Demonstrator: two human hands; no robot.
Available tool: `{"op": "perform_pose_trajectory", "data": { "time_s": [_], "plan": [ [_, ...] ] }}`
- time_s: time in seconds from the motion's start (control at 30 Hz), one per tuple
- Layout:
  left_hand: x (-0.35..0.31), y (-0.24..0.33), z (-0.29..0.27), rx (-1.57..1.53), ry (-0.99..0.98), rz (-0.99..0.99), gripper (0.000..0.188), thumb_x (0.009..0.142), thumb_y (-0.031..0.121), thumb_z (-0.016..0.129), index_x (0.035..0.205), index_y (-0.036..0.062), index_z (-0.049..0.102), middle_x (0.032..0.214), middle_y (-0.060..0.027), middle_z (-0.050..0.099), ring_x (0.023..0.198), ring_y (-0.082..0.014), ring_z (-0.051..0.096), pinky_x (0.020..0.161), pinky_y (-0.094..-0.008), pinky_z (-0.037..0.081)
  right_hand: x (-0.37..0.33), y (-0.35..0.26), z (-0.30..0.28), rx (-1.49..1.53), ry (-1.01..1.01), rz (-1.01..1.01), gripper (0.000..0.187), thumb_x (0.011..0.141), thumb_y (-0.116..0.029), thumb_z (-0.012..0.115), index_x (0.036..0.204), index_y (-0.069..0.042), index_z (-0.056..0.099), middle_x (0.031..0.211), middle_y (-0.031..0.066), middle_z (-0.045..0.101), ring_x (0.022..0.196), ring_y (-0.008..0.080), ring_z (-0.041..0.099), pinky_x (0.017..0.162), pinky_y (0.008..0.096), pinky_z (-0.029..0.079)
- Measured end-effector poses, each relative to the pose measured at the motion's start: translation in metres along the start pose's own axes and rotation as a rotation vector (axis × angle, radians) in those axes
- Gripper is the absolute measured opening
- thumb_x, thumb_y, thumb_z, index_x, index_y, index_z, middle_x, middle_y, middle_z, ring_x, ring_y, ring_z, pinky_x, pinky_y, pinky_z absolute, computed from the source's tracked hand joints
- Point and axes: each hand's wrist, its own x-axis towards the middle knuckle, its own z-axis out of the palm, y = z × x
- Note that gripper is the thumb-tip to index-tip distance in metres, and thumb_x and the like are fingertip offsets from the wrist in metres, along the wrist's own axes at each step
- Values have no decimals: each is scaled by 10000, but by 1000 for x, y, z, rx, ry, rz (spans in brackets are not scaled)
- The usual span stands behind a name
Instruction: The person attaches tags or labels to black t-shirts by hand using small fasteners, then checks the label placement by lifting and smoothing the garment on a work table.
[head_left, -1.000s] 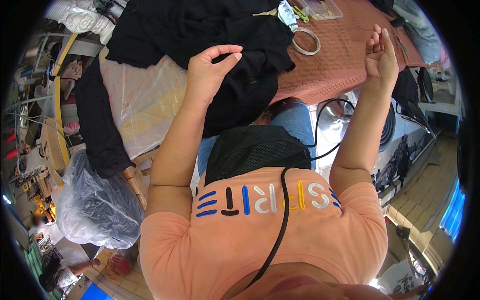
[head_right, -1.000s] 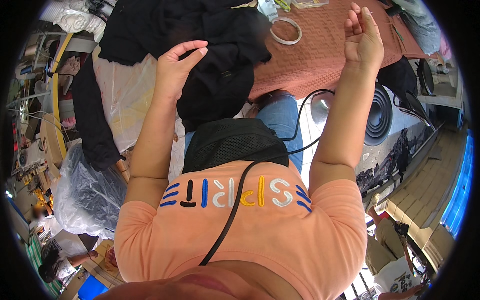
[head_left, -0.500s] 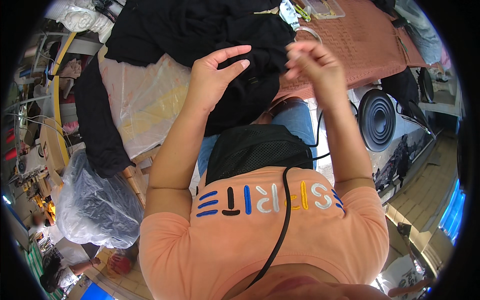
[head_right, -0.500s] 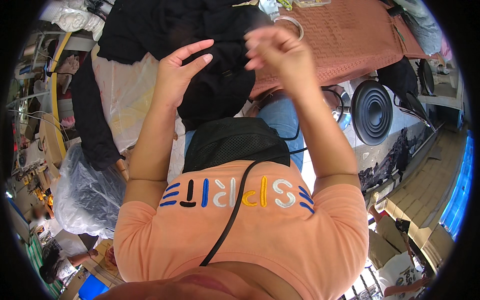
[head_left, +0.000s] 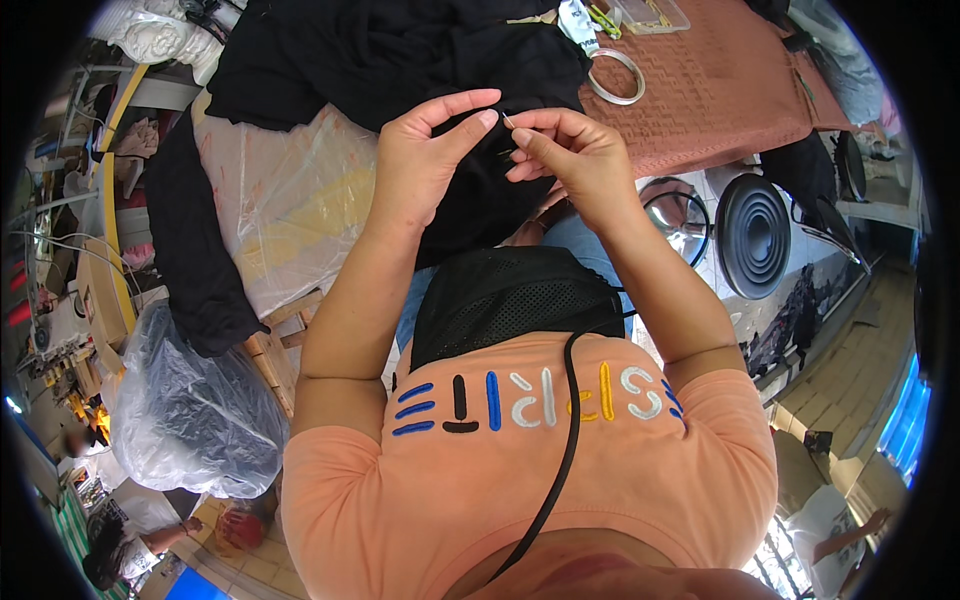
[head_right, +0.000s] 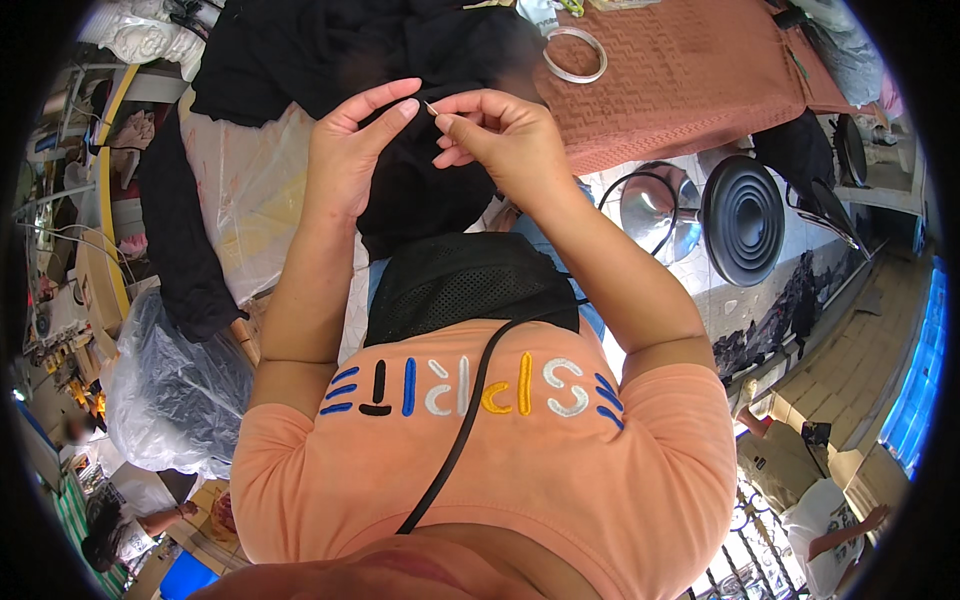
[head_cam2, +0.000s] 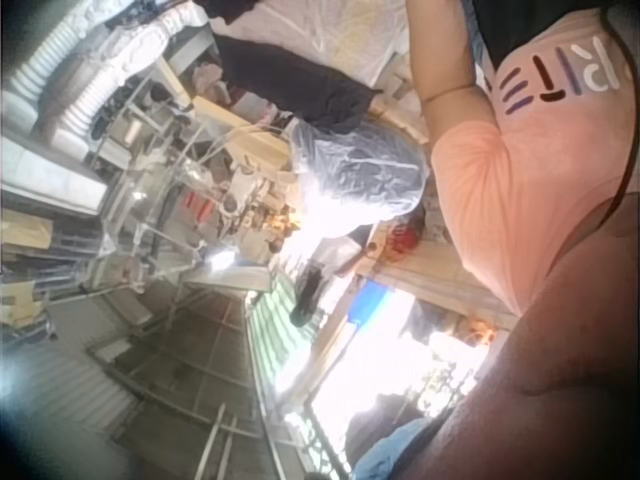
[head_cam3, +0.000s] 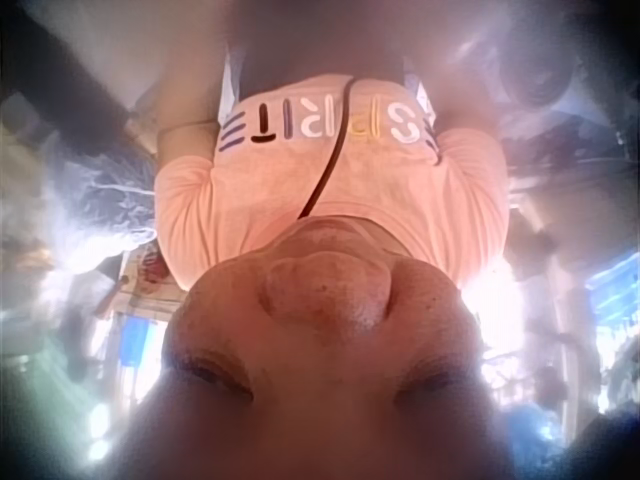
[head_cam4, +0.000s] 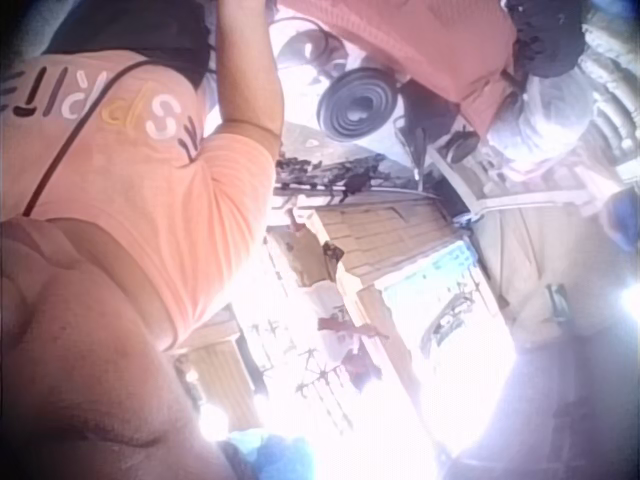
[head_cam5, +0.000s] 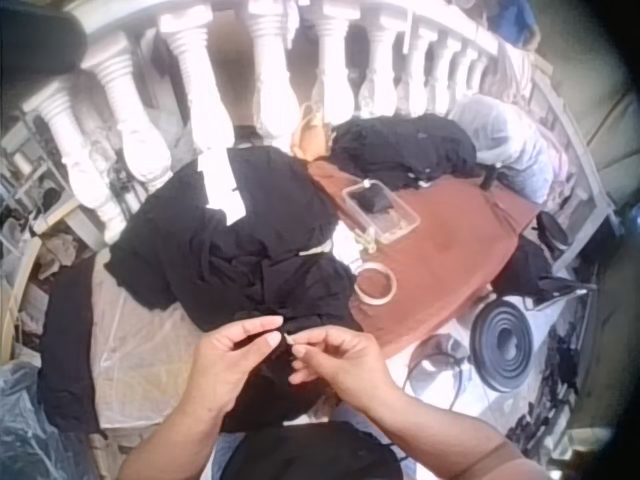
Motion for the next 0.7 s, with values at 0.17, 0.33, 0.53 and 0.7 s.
{"op": "perform_pose_trajectory", "data": {
  "time_s": [0.17, 0.33, 0.53, 0.7],
  "plan": [
    [0, -1, 1, 3, 11, 21, 209, 830, 63, 675, 1032, 10, 696, 968, -51, 684, 871, -72, 593, 814, -212, 462, -1, 1, 1, -13, 5, -18, 172, 872, -65, 641, 1021, 22, 654, 793, 90, 655, 658, 151, 672, 597, 226, 543],
    [-3, 1, 4, -16, 16, 24, 208, 830, 66, 675, 1028, 8, 696, 960, -51, 684, 865, -73, 593, 810, -212, 462, -1, 1, 2, -41, 16, -23, 167, 872, -56, 634, 1018, 22, 656, 786, 90, 654, 654, 145, 671, 598, 222, 540],
    [-3, 0, 4, 33, 14, 0, 239, 831, 50, 678, 1065, 8, 673, 1028, -58, 668, 915, -78, 593, 856, -221, 450, -3, -1, 2, -70, 27, -22, 170, 871, -41, 623, 1026, 21, 658, 790, 89, 653, 656, 142, 671, 600, 220, 539],
    [-4, 0, 6, -3, 25, 10, 236, 830, 45, 679, 1062, 8, 674, 1025, -57, 670, 913, -77, 594, 856, -220, 451, -6, -6, 3, -63, 23, -15, 173, 871, -40, 623, 1029, 20, 660, 790, 87, 652, 656, 142, 671, 602, 219, 538]
  ]
}}
